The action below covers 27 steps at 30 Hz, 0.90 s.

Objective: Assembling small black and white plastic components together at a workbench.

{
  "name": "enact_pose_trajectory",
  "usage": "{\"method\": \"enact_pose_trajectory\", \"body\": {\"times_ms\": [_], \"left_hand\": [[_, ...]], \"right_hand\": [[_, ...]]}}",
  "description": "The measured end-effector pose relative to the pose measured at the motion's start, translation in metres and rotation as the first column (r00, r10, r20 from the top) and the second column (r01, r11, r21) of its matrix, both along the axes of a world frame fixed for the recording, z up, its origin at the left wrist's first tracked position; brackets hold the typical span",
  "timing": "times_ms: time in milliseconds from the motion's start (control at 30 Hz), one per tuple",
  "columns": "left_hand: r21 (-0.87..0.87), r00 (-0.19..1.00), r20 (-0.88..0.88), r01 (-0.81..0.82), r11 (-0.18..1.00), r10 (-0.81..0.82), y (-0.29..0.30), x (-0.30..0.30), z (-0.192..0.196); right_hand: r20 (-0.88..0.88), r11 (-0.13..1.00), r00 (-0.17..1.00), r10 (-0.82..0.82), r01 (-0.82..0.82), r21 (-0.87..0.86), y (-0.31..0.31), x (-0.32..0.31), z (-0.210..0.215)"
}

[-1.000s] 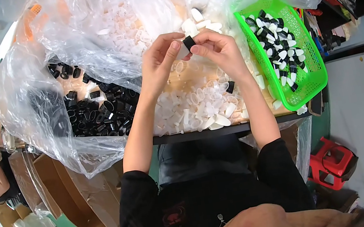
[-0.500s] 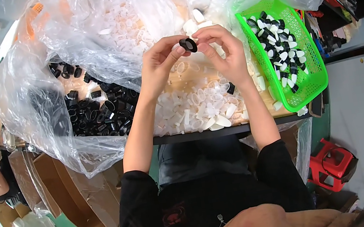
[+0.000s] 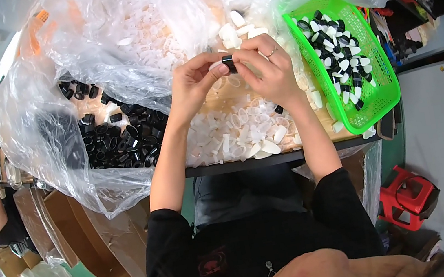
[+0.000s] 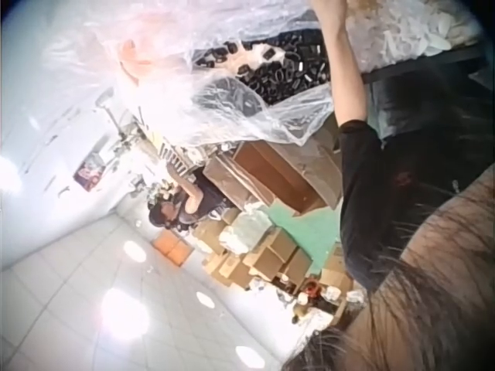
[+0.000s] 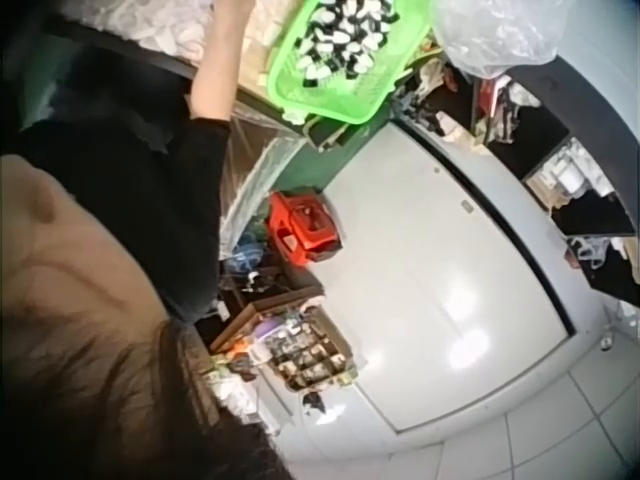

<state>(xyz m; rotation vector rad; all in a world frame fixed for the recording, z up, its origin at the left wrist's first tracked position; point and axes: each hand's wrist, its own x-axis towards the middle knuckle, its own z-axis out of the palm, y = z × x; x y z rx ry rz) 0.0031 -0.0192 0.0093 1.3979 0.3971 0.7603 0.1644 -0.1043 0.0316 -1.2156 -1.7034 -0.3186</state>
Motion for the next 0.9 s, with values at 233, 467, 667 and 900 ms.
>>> {"method": "enact_pose_trajectory", "body": {"times_ms": [233,467,667,900], "left_hand": [[-0.118,0.997,0.061,0.057,0.991,-0.05,0.001,0.0,-0.003],[-0.176,0.987,0.161,0.043,0.984,-0.014,0.003,0.0,-0.005],[-0.062,0.992,0.113,-0.054,0.997,0.061,-0.002,0.003,0.005],[-0.107,0.987,0.146,-0.053,0.993,0.068,0.01,-0.001,-0.005]], "right_hand": [[-0.294,0.996,0.955,0.049,-0.068,-0.056,-0.001,-0.011,-0.008],[-0.351,0.978,0.928,0.122,-0.173,-0.116,-0.011,-0.001,0.006],[-0.384,0.935,0.915,0.122,-0.236,-0.265,-0.004,0.002,0.004],[-0.192,0.492,0.974,0.119,-0.225,-0.841,-0.018,0.036,0.001]]}}
